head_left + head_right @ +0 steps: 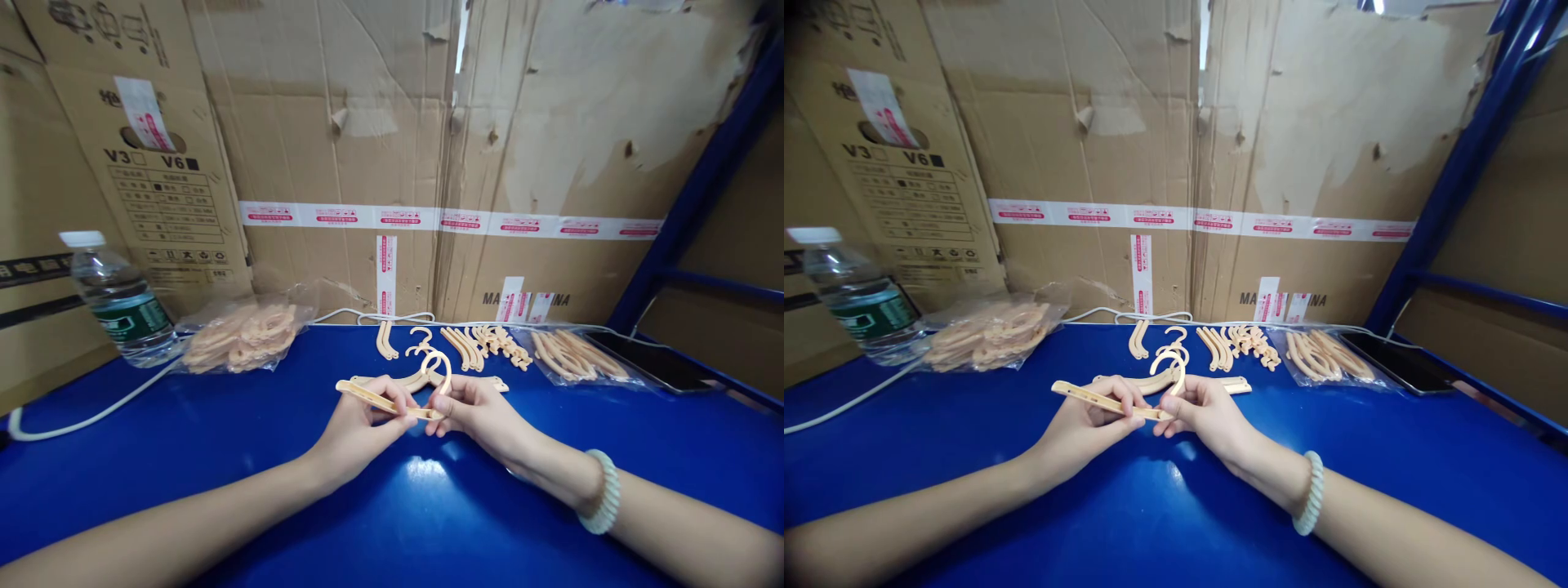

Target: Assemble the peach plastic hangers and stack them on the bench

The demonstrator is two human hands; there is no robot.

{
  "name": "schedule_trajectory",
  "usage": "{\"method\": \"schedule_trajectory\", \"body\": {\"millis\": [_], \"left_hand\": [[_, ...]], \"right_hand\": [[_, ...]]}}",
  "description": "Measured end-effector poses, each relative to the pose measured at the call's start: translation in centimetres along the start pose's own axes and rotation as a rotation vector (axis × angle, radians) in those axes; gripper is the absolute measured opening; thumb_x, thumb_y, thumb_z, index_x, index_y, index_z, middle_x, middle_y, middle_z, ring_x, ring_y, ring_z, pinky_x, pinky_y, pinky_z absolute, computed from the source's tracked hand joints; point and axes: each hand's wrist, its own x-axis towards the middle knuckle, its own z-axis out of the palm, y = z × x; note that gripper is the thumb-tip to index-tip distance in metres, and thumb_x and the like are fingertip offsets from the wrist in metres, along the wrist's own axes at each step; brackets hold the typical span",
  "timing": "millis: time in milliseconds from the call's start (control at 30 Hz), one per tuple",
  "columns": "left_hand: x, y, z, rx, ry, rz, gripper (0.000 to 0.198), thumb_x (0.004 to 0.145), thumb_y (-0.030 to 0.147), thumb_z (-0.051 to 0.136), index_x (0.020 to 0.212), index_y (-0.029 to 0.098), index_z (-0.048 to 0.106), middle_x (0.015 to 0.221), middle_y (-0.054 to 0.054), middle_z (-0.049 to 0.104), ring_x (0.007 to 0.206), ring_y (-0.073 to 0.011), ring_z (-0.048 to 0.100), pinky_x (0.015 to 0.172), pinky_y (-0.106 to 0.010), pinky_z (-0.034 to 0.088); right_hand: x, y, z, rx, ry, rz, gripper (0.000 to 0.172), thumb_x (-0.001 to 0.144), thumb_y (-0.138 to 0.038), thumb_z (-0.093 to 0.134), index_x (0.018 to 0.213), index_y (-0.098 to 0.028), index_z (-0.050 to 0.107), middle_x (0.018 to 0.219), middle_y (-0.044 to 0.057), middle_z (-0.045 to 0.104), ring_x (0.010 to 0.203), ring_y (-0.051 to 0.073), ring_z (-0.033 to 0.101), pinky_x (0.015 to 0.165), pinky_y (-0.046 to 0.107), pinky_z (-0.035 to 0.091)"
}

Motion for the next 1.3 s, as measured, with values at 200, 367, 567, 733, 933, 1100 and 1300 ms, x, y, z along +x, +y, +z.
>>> {"method": "schedule_trajectory", "body": {"millis": [200,367,567,733,933,1100,1300], "left_hand": [[-0.2,0.1,0.1,0.022,-0.012,0.009,0.015,0.078,0.015,0.068,0.070,0.017,0.055,0.080,-0.001,0.067,0.078,-0.0155,0.067,0.073,-0.028,0.054],[-0.2,-0.2,0.1,-0.021,-0.026,-0.015,0.015,0.077,0.016,0.068,0.070,0.017,0.054,0.080,-0.001,0.066,0.078,-0.0156,0.067,0.074,-0.028,0.054],[-0.1,0.4,0.2,0.130,0.037,0.008,0.018,0.074,0.022,0.072,0.066,0.017,0.056,0.074,-0.001,0.063,0.073,-0.0174,0.063,0.069,-0.030,0.051],[0.1,1.0,0.5,0.183,0.079,-0.040,0.021,0.071,0.027,0.074,0.069,0.017,0.056,0.069,0.001,0.060,0.065,-0.0146,0.059,0.061,-0.026,0.049],[0.4,0.8,0.2,-0.047,0.160,-0.112,0.032,0.064,0.020,0.078,0.084,0.017,0.053,0.077,0.003,0.060,0.073,-0.0130,0.062,0.069,-0.024,0.051],[0.4,0.3,0.2,-0.119,0.151,-0.134,0.046,0.064,0.018,0.079,0.099,0.019,0.049,0.080,0.003,0.063,0.077,-0.0139,0.065,0.074,-0.026,0.053],[0.4,0.1,0.4,-0.141,-0.048,-0.229,0.047,0.066,0.020,0.080,0.099,0.019,0.047,0.078,-0.002,0.072,0.073,-0.0178,0.071,0.074,-0.031,0.054]], "right_hand": [[-0.4,-0.2,0.3,-0.118,0.031,-0.040,0.044,0.067,-0.054,0.079,0.072,-0.016,0.057,0.062,0.001,0.067,0.058,0.013,0.065,0.057,0.025,0.050],[-0.5,0.0,0.6,-0.137,0.067,-0.055,0.045,0.066,-0.056,0.078,0.072,-0.017,0.055,0.060,0.000,0.065,0.056,0.014,0.064,0.055,0.025,0.049],[-0.4,0.4,0.9,-0.175,0.100,-0.099,0.041,0.069,-0.054,0.076,0.072,-0.020,0.053,0.054,-0.003,0.062,0.051,0.013,0.061,0.052,0.025,0.047],[-0.6,0.2,1.0,-0.177,0.079,-0.108,0.041,0.071,-0.054,0.075,0.075,-0.020,0.053,0.055,-0.002,0.062,0.051,0.014,0.060,0.053,0.026,0.047],[-0.6,-0.1,1.1,-0.199,0.080,-0.225,0.035,0.074,-0.048,0.076,0.069,-0.018,0.058,0.069,-0.001,0.058,0.061,0.011,0.054,0.053,0.022,0.045],[-0.5,0.0,0.8,-0.209,0.050,-0.217,0.032,0.072,-0.044,0.077,0.068,-0.017,0.061,0.070,0.000,0.061,0.057,0.010,0.052,0.051,0.023,0.046],[-0.7,0.1,1.2,-0.199,0.031,-0.168,0.031,0.069,-0.044,0.080,0.072,-0.017,0.065,0.065,0.000,0.063,0.053,0.011,0.056,0.051,0.025,0.050]]}}
